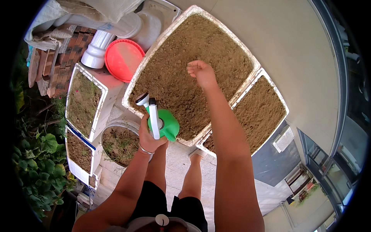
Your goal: The person waters soil in several white rectangular planters using a green spray bottle. They walk to a stone sink to refill the bottle with water from a tap, then return to the planters to continue spraying the soil.
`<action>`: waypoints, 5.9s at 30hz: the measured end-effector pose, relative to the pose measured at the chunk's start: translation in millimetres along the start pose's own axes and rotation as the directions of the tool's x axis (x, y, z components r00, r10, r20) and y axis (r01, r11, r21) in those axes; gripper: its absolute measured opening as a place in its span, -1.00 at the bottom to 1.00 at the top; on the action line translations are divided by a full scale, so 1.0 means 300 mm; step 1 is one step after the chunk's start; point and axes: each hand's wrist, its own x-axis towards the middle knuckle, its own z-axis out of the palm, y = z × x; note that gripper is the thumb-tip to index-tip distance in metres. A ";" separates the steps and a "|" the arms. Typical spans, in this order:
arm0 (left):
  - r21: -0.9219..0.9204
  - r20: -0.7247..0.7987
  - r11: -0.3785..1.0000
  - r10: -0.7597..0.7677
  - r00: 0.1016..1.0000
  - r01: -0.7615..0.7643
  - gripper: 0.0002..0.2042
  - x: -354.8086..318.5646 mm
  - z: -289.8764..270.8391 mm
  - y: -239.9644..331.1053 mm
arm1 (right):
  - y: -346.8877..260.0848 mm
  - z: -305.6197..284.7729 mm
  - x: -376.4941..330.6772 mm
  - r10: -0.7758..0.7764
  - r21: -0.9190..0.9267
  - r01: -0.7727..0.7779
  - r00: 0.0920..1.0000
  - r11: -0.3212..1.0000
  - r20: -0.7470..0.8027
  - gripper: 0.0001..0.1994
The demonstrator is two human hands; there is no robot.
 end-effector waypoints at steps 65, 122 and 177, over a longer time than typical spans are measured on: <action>-0.811 -0.124 0.584 -0.147 0.981 -0.015 -0.25 0.011 0.097 -0.318 | -0.156 -0.109 0.724 -0.579 -0.756 0.373 0.815 0.538 -0.010 -0.66; -0.164 -0.138 0.962 -0.240 0.961 0.217 -0.22 -0.546 0.301 -0.097 | 0.272 0.260 -0.876 -0.234 -0.428 0.366 0.915 0.827 0.329 -0.53; 0.913 0.366 0.393 -0.673 0.643 -0.108 -0.18 -0.833 -0.042 -0.162 | 0.225 0.403 -0.767 -0.479 -0.453 0.331 0.838 0.827 -0.261 -0.44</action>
